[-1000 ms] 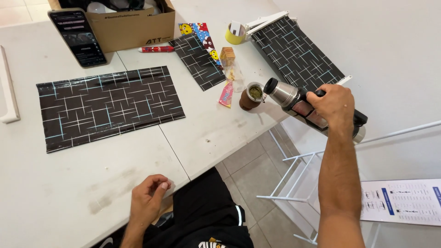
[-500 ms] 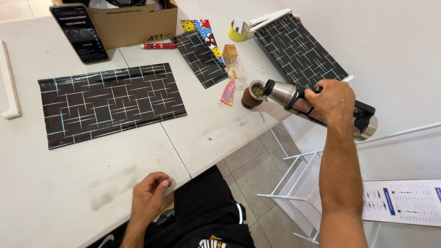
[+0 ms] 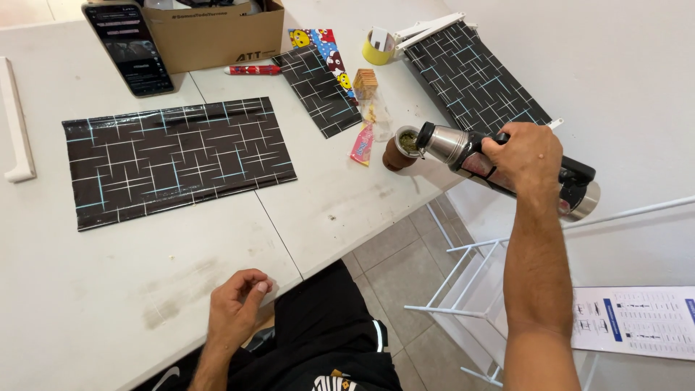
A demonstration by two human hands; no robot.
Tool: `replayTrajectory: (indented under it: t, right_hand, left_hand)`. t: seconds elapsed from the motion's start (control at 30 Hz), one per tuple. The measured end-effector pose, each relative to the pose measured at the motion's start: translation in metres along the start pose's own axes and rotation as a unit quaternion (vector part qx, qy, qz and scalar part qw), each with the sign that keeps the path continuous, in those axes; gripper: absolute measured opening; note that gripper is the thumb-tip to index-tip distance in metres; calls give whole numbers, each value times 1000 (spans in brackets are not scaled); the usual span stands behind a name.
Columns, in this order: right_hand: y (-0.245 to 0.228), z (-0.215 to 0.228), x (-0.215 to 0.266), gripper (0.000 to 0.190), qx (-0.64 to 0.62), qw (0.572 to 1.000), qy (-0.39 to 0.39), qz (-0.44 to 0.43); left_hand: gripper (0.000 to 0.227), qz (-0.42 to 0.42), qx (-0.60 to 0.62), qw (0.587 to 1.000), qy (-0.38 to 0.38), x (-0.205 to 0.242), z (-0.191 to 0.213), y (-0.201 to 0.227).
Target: Assembling a multi-tier shoe rack by inserting support poles into fabric shelves and connecting them to plastic side supports.
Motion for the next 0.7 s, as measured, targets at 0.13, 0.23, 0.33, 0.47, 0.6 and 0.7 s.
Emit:
replayTrajectory:
  t: [0.13, 0.23, 0.33, 0.47, 0.6, 0.7]
  right_hand:
    - [-1, 0, 0, 32, 10, 1000, -6, 2]
    - [1, -1, 0, 30, 9, 1000, -6, -8]
    - [-1, 2, 1, 30, 11, 1000, -5, -3]
    - [-1, 1, 2, 31, 13, 1000, -7, -3]
    - [-1, 3, 5, 31, 2, 1000, -8, -8]
    - [2, 0, 5, 31, -17, 1000, -7, -18]
  left_hand:
    - [14, -3, -1, 1000, -2, 0, 1, 1]
    - [17, -36, -8, 999, -4, 0, 1, 0]
    - [17, -34, -12, 999, -1, 1, 1, 3]
    - [17, -23, -9, 1000, -2, 1, 1, 2]
    - [18, -30, -14, 999, -4, 2, 1, 4]
    - [18, -28, -11, 1000, -2, 0, 1, 1]
Point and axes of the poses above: each hand's wrist, its own x-axis away from the middle knuckle, its own z-axis out of the back of the hand, y = z × x, the point moved 4 cm from there along -x, towards the middle knuckle, and after that the axes turned 13 degrees about z, right-handed, at the moved point
